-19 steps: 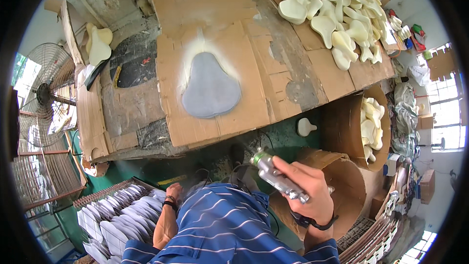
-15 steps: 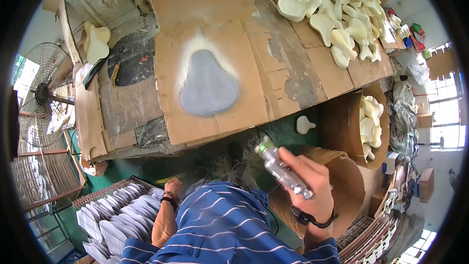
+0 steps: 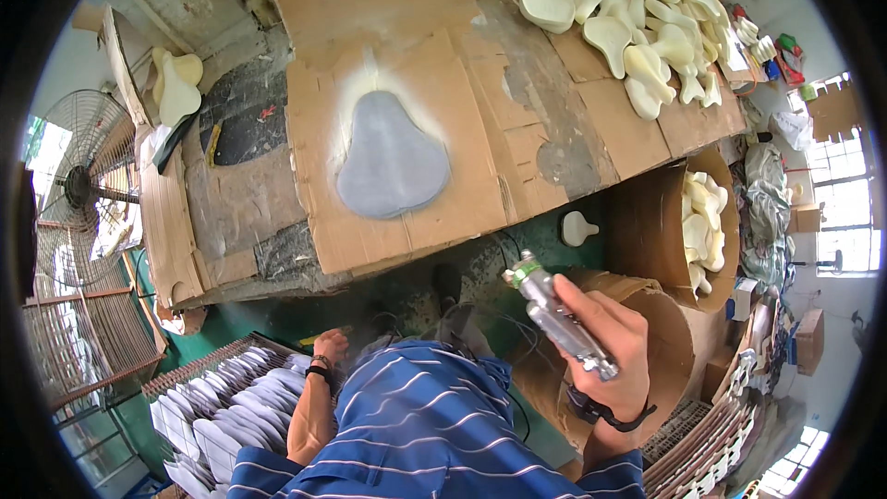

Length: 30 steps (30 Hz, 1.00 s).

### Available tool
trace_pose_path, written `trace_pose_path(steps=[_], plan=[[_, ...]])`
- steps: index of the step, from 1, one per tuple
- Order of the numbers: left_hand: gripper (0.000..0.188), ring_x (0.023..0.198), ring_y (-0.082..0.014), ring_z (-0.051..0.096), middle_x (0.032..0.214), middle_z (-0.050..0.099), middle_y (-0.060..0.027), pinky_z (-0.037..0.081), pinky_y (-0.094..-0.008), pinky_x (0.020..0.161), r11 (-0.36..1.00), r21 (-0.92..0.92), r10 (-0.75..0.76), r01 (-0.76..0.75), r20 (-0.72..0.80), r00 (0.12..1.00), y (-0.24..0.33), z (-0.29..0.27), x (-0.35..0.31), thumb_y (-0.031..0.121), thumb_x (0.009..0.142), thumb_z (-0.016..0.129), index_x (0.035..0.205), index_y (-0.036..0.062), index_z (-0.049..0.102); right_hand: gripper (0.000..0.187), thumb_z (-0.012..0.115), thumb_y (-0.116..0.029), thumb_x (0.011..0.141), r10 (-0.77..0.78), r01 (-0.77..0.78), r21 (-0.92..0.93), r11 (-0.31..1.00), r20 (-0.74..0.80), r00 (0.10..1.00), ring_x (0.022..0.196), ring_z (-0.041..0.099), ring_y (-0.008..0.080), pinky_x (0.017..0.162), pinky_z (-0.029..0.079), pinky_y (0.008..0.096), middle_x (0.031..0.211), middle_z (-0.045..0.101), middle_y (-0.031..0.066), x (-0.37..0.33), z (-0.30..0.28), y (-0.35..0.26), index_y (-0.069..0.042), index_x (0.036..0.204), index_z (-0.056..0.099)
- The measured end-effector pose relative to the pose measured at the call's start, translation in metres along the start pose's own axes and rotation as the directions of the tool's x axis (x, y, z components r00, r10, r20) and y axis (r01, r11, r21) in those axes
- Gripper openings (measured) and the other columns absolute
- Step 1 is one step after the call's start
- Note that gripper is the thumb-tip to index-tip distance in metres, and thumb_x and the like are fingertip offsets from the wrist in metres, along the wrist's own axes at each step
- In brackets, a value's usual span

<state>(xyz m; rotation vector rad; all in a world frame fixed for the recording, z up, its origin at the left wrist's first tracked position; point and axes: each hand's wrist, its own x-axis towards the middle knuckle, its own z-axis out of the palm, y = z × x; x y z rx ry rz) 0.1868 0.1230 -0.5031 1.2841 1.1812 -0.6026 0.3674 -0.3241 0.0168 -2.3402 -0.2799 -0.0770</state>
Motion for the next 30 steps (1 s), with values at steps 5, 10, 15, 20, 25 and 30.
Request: trace_pose_path(steps=[5,10,15,20,25,30], plan=[[0.041,0.086,-0.0227,0.071,0.102,0.072,-0.0082,0.058,-0.0414,0.072,0.999,-0.020,0.039,-0.039,0.006,0.999,0.015,0.000,-0.005,0.018,0.092,0.067,0.132,0.0070,0.061,0.060,0.072,0.006,0.065,0.063,-0.060,-0.024,0.998,0.203,0.977,0.068,0.066,0.0276,0.063,0.051,0.0322,0.083,0.068,0.0159,-0.011,-0.017,0.017,-0.001,0.125,0.069],[0.036,0.086,-0.0206,0.071,0.102,0.072,-0.0084,0.060,-0.0362,0.070,0.988,-0.012,0.155,-0.155,-0.031,0.987,0.050,0.009,-0.018,0.014,0.095,0.064,0.130,0.0053,0.061,0.055,0.075,0.004,0.072,0.059,-0.063,0.063,0.996,0.060,0.996,0.069,0.065,0.0253,0.065,0.050,0.0305,0.085,0.069,0.0152,-0.017,-0.006,0.038,-0.001,0.126,0.068],[0.030,0.083,-0.0168,0.071,0.099,0.071,-0.0083,0.059,-0.0293,0.069,0.916,0.017,0.401,-0.400,-0.020,0.916,0.119,0.035,-0.026,0.013,0.095,0.065,0.123,0.0021,0.064,0.055,0.075,0.004,0.074,0.187,-0.190,0.094,0.977,0.039,0.981,0.071,0.066,0.0244,0.068,0.051,0.0304,0.088,0.070,0.0148,-0.029,0.002,0.049,0.000,0.128,0.067],[0.027,0.085,-0.0143,0.069,0.101,0.071,-0.0075,0.055,-0.0257,0.067,0.755,0.258,0.607,-0.603,0.072,0.791,0.203,0.083,-0.027,0.016,0.097,0.064,0.120,0.0018,0.066,0.054,0.076,0.005,0.074,0.181,-0.212,0.213,0.954,0.157,0.971,0.072,0.068,0.0265,0.068,0.051,0.0319,0.089,0.071,0.0166,-0.028,0.008,0.034,0.001,0.127,0.067],[0.030,0.081,-0.0152,0.067,0.098,0.071,-0.0042,0.053,-0.0310,0.072,0.488,0.612,0.824,-0.622,-0.088,0.560,0.265,0.146,0.009,0.023,0.090,0.072,0.117,0.0097,0.068,0.053,0.076,0.004,0.075,0.153,-0.174,0.170,0.970,0.131,0.979,0.069,0.066,0.0257,0.066,0.050,0.0309,0.088,0.070,0.0161,-0.031,0.002,0.042,0.001,0.127,0.067],[0.031,0.093,-0.0250,0.066,0.097,0.066,-0.0041,0.053,-0.0408,0.082,0.455,0.729,0.847,-0.511,-0.179,0.500,0.297,0.195,-0.015,0.027,0.080,0.078,0.108,0.0154,0.071,0.053,0.076,0.003,0.077,0.219,-0.227,0.114,0.967,0.078,0.973,0.068,0.064,0.0228,0.064,0.049,0.0303,0.086,0.070,0.0150,-0.044,-0.013,0.057,0.002,0.128,0.066]])
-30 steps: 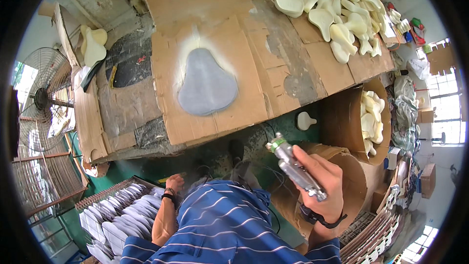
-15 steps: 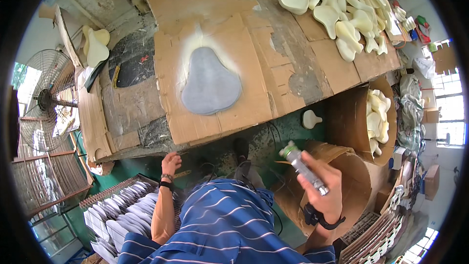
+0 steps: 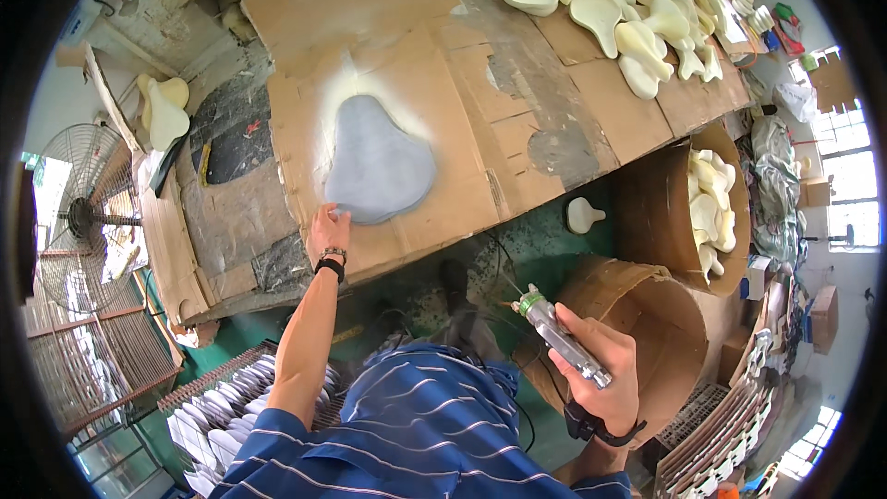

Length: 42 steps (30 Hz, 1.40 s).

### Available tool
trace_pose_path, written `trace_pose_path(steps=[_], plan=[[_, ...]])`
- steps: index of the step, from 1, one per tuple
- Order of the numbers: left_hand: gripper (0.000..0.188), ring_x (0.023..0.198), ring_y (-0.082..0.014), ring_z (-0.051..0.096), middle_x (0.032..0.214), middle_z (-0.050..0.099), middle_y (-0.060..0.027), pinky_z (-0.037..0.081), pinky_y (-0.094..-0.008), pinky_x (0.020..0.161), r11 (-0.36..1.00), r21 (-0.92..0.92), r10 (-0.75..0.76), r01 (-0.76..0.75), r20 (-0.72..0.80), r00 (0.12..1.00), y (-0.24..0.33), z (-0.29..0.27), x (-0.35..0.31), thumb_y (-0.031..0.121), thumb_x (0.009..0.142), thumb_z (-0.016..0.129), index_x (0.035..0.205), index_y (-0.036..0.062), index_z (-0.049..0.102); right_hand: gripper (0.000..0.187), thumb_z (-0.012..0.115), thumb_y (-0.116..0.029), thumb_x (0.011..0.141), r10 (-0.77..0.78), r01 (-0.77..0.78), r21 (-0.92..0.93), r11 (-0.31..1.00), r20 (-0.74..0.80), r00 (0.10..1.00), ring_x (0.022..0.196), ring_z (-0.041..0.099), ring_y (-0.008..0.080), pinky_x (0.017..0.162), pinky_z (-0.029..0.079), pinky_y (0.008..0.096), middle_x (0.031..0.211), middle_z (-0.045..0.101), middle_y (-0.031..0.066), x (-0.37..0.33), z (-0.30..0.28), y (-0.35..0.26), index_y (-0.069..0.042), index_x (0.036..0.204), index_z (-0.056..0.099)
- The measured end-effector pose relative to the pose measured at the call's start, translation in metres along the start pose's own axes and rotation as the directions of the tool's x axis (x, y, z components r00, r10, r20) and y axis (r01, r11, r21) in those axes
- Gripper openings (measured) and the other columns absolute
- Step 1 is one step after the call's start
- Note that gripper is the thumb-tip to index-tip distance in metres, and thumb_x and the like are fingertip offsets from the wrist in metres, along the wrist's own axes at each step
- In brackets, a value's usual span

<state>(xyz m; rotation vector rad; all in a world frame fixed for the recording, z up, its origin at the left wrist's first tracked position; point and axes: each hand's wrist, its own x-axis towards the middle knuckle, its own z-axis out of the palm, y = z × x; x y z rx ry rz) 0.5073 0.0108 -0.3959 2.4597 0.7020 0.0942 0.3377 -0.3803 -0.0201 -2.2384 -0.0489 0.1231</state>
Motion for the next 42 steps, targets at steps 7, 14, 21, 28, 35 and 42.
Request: trace_pose_path(steps=[7,14,21,28,35,42], plan=[[0.038,0.094,-0.0262,0.066,0.102,0.065,-0.0045,0.053,-0.0435,0.081,0.980,0.187,0.068,-0.073,0.029,0.997,0.021,-0.018,0.014,0.023,0.075,0.079,0.111,0.0184,0.066,0.052,0.076,0.003,0.079,-0.012,0.018,0.067,0.998,-0.087,0.996,0.070,0.064,0.0249,0.065,0.050,0.0318,0.088,0.069,0.0151,-0.002,0.010,0.024,0.000,0.130,0.065],[0.019,0.083,-0.0309,0.067,0.098,0.063,-0.0128,0.052,-0.0473,0.085,0.251,-0.950,0.149,0.185,0.227,0.962,-0.003,0.013,0.082,0.010,0.084,0.065,0.103,0.0053,0.063,0.051,0.075,0.003,0.080,-0.080,0.073,0.141,0.987,0.042,0.996,0.072,0.066,0.0275,0.067,0.051,0.0328,0.091,0.069,0.0169,0.014,0.026,0.030,0.001,0.130,0.064],[0.024,0.100,-0.0323,0.069,0.104,0.070,-0.0168,0.051,-0.0487,0.095,-0.452,-0.806,0.275,0.383,0.282,0.919,0.152,-0.114,0.072,0.007,0.081,0.058,0.102,-0.0034,0.062,0.052,0.077,0.002,0.079,-0.148,0.133,0.134,0.982,0.105,0.983,0.075,0.068,0.0328,0.070,0.053,0.0354,0.093,0.069,0.0183,0.034,0.042,0.038,0.001,0.129,0.064],[0.041,0.099,-0.0288,0.069,0.116,0.069,-0.0091,0.055,-0.0457,0.089,-0.554,-0.831,0.049,-0.057,-0.101,0.994,0.104,-0.288,-0.044,0.008,0.080,0.057,0.121,0.0020,0.058,0.051,0.078,-0.001,0.077,-0.313,0.299,0.095,0.949,0.352,0.882,0.082,0.069,0.0382,0.074,0.055,0.0377,0.097,0.071,0.0212,0.063,0.077,0.014,0.002,0.126,0.065],[0.053,0.111,-0.0298,0.062,0.120,0.064,-0.0120,0.048,-0.0451,0.099,-0.548,-0.699,-0.376,-0.460,-0.286,0.881,0.008,-0.338,-0.210,0.003,0.077,0.052,0.131,0.0021,0.055,0.048,0.072,0.001,0.075,-0.364,0.418,0.078,0.905,0.650,0.667,0.081,0.068,0.0330,0.075,0.052,0.0362,0.093,0.069,0.0227,0.054,0.132,-0.025,0.005,0.122,0.066],[0.057,0.121,-0.0336,0.061,0.128,0.066,-0.0138,0.044,-0.0510,0.109,-0.333,-0.451,-0.680,-0.828,-0.494,0.542,-0.092,-0.383,-0.348,0.006,0.074,0.055,0.130,-0.0013,0.057,0.045,0.065,0.002,0.081,-0.538,0.579,0.275,0.767,0.768,0.347,0.071,0.057,0.0146,0.067,0.048,0.0298,0.079,0.063,0.0123,0.053,0.184,-0.054,0.002,0.126,0.067]])
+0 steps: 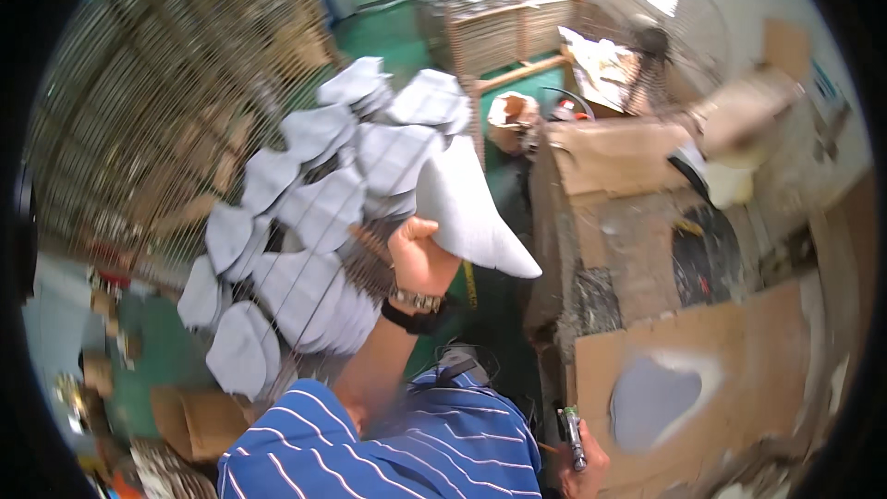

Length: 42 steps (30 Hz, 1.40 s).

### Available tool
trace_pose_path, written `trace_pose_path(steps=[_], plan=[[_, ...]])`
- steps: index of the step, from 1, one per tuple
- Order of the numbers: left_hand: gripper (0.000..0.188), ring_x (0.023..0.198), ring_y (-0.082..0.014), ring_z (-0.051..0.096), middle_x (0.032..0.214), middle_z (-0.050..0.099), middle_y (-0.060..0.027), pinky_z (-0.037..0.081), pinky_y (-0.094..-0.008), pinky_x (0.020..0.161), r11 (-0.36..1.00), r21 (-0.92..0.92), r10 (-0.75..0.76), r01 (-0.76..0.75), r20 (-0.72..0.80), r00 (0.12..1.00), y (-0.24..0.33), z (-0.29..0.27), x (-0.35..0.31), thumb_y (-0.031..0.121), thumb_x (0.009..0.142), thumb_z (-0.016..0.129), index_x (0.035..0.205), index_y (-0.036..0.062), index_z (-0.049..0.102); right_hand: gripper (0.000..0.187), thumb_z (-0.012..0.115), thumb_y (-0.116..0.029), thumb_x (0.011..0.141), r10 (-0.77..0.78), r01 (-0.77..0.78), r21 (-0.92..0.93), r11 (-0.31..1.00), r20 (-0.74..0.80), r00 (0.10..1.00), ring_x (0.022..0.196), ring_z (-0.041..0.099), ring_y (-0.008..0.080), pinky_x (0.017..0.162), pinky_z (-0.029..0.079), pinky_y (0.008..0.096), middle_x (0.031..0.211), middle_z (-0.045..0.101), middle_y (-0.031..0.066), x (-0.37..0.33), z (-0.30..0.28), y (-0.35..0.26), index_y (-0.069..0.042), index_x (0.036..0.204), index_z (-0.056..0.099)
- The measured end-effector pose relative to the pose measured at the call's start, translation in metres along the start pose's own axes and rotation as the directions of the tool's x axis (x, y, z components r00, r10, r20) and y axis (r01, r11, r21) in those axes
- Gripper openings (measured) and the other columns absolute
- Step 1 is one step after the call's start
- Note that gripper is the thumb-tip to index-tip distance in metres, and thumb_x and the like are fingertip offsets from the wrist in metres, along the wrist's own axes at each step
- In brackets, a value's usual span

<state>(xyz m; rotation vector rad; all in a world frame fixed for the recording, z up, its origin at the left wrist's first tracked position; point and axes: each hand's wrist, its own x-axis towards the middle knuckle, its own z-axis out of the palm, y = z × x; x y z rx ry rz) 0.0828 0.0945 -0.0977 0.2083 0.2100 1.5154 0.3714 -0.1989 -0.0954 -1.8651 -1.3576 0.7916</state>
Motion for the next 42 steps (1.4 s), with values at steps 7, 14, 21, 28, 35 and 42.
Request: trace_pose_path(steps=[7,14,21,28,35,42], plan=[[0.053,0.113,-0.0341,0.064,0.119,0.067,-0.0132,0.048,-0.0510,0.103,0.883,0.182,0.451,-0.433,-0.071,0.890,0.191,-0.026,-0.010,0.010,0.075,0.057,0.126,-0.0013,0.058,0.046,0.065,0.002,0.081,-0.030,0.050,-0.069,0.996,0.269,0.963,0.070,0.052,0.0109,0.064,0.047,0.0282,0.077,0.057,0.0059,0.056,0.015,-0.050,0.002,0.128,0.066],[0.038,0.103,-0.0249,0.065,0.110,0.068,-0.0081,0.051,-0.0436,0.094,0.559,0.396,0.829,-0.729,-0.297,0.474,0.243,-0.091,-0.152,0.008,0.076,0.059,0.112,0.0005,0.063,0.046,0.065,0.001,0.083,-0.088,0.104,-0.019,0.994,0.395,0.914,0.080,0.061,0.0114,0.073,0.050,0.0286,0.090,0.070,0.0130,0.075,0.042,-0.071,0.001,0.128,0.066],[0.066,0.118,-0.0313,0.053,0.128,0.053,-0.0185,0.043,-0.0500,0.102,-0.009,0.934,0.975,0.357,0.088,-0.206,0.205,-0.203,-0.227,0.001,0.076,0.061,0.141,0.0034,0.048,0.046,0.067,0.001,0.083,-0.045,0.066,-0.027,0.997,0.476,0.878,0.083,0.063,0.0132,0.076,0.051,0.0305,0.091,0.070,0.0143,0.079,0.057,-0.087,0.003,0.128,0.065],[0.052,0.119,-0.0307,0.058,0.126,0.062,-0.0112,0.030,-0.0645,0.113,-0.318,0.392,0.948,0.863,0.119,0.296,0.217,-0.169,-0.227,0.000,0.078,0.066,0.128,0.0099,0.060,0.049,0.069,0.002,0.079,-0.034,0.062,-0.051,0.997,0.439,0.898,0.082,0.064,0.0152,0.077,0.051,0.0309,0.091,0.071,0.0150,0.078,0.054,-0.079,0.003,0.129,0.064],[0.051,0.121,-0.0334,0.057,0.124,0.062,-0.0131,0.033,-0.0662,0.109,-0.360,0.423,0.924,0.832,0.285,0.256,0.213,-0.109,-0.201,0.000,0.083,0.060,0.133,0.0107,0.055,0.046,0.064,-0.008,0.091,0.087,-0.041,-0.107,0.993,0.475,0.876,0.107,0.068,0.0267,0.090,0.053,0.0386,0.124,0.070,0.0192,0.066,0.036,-0.069,-0.011,0.137,0.063],[0.033,0.108,-0.0358,0.063,0.112,0.067,-0.0156,0.049,-0.0453,0.094,-0.553,0.833,0.513,0.007,0.334,0.791,0.108,-0.062,-0.063,0.005,0.087,0.065,0.120,0.0060,0.063,0.048,0.061,-0.006,0.092,0.062,-0.039,-0.086,0.996,0.279,0.958,0.108,0.069,0.0301,0.091,0.052,0.0397,0.124,0.070,0.0190,0.035,0.019,-0.065,-0.010,0.139,0.061]])
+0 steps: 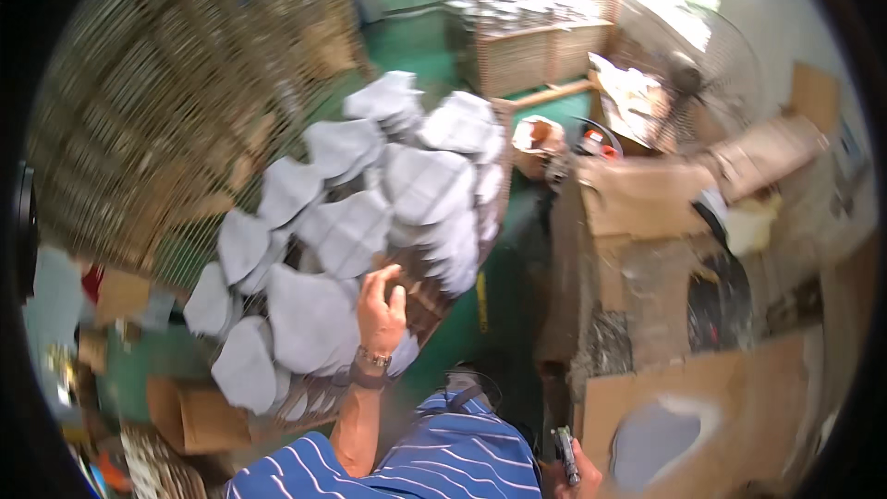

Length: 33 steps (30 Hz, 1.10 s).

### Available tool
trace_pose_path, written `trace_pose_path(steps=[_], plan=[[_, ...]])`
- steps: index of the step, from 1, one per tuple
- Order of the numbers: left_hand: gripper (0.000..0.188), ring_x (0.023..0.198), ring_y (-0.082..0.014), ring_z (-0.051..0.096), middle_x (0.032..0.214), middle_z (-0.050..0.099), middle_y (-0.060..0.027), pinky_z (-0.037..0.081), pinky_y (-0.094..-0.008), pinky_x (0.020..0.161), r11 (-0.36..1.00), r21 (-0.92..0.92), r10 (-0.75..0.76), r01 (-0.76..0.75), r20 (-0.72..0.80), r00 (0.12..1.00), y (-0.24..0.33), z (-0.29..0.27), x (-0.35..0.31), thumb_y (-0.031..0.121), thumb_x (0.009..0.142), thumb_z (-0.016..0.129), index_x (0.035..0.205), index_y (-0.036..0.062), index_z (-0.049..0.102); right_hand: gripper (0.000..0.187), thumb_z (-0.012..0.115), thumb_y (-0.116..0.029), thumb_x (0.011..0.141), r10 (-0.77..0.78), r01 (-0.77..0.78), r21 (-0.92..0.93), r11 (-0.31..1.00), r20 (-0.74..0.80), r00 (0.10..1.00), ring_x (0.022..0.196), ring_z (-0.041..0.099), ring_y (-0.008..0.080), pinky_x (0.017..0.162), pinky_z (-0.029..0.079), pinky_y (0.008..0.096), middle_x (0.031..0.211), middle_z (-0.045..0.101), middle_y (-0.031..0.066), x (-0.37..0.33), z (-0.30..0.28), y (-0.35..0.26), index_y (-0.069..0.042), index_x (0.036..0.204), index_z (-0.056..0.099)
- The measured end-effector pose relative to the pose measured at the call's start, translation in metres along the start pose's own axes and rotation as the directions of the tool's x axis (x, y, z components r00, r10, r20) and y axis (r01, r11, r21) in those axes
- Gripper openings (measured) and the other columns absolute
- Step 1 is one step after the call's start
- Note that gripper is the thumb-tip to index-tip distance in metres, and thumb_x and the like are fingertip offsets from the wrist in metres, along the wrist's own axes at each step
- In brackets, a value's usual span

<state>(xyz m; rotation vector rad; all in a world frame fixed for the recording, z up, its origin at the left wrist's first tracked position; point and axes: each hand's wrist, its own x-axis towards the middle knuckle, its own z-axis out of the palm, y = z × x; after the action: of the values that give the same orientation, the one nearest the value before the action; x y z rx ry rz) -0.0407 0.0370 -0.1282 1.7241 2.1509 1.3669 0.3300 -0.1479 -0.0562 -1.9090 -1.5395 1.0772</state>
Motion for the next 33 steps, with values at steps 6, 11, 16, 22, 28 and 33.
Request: trace_pose_path(steps=[6,11,16,22,28,33], plan=[[0.033,0.098,-0.0296,0.070,0.107,0.072,-0.0157,0.055,-0.0395,0.087,0.923,-0.382,0.288,0.056,0.777,0.559,0.028,0.133,-0.019,0.016,0.091,0.065,0.122,0.0034,0.064,0.046,0.057,-0.007,0.092,0.207,-0.174,0.149,0.973,-0.247,0.947,0.107,0.068,0.0340,0.092,0.051,0.0388,0.120,0.070,0.0226,-0.046,-0.005,-0.003,-0.005,0.139,0.060],[0.050,0.123,-0.0304,0.062,0.130,0.067,-0.0172,0.047,-0.0393,0.106,0.978,-0.210,0.208,0.001,0.971,0.121,-0.051,0.242,-0.079,0.030,0.091,0.060,0.133,0.0027,0.062,0.048,0.076,-0.003,0.077,0.348,-0.273,0.217,0.937,-0.544,0.763,0.077,0.066,0.0392,0.072,0.053,0.0384,0.091,0.068,0.0219,-0.093,0.006,0.024,0.003,0.123,0.065],[0.025,0.090,-0.0194,0.066,0.100,0.071,-0.0137,0.054,-0.0335,0.076,0.775,0.310,-0.154,0.551,0.938,-0.311,-0.252,0.290,-0.124,0.010,0.086,0.064,0.108,-0.0010,0.066,0.050,0.077,-0.005,0.081,0.388,-0.334,0.218,0.917,-0.680,0.622,0.079,0.066,0.0373,0.072,0.053,0.0373,0.096,0.069,0.0204,-0.136,-0.001,-0.014,0.002,0.129,0.063],[0.020,0.094,-0.0166,0.069,0.093,0.072,-0.0059,0.055,-0.0299,0.090,0.941,-0.231,0.088,-0.248,0.874,-0.478,-0.246,0.265,-0.122,0.020,0.095,0.056,0.104,0.0100,0.071,0.049,0.075,0.003,0.081,0.441,-0.403,0.321,0.857,-0.861,0.252,0.074,0.067,0.0292,0.068,0.053,0.0328,0.090,0.069,0.0165,-0.173,0.000,-0.031,0.002,0.129,0.064],[0.033,0.082,-0.0246,0.069,0.094,0.069,-0.0093,0.058,-0.0424,0.073,0.500,0.486,0.203,0.717,0.739,-0.643,-0.243,0.324,-0.114,0.009,0.091,0.062,0.123,0.0021,0.062,0.048,0.076,0.001,0.080,0.470,-0.407,0.321,0.855,-0.811,0.349,0.073,0.066,0.0256,0.069,0.052,0.0324,0.090,0.069,0.0155,-0.177,0.004,-0.033,0.004,0.126,0.065],[0.041,0.086,-0.0239,0.070,0.105,0.069,-0.0106,0.058,-0.0459,0.074,0.860,0.386,-0.306,0.335,0.914,-0.266,-0.145,0.333,-0.119,0.015,0.095,0.062,0.134,0.0074,0.056,0.047,0.075,0.001,0.080,0.420,-0.361,0.312,0.879,-0.866,0.272,0.072,0.065,0.0249,0.068,0.051,0.0312,0.089,0.069,0.0150,-0.169,-0.002,-0.015,0.003,0.126,0.066]])
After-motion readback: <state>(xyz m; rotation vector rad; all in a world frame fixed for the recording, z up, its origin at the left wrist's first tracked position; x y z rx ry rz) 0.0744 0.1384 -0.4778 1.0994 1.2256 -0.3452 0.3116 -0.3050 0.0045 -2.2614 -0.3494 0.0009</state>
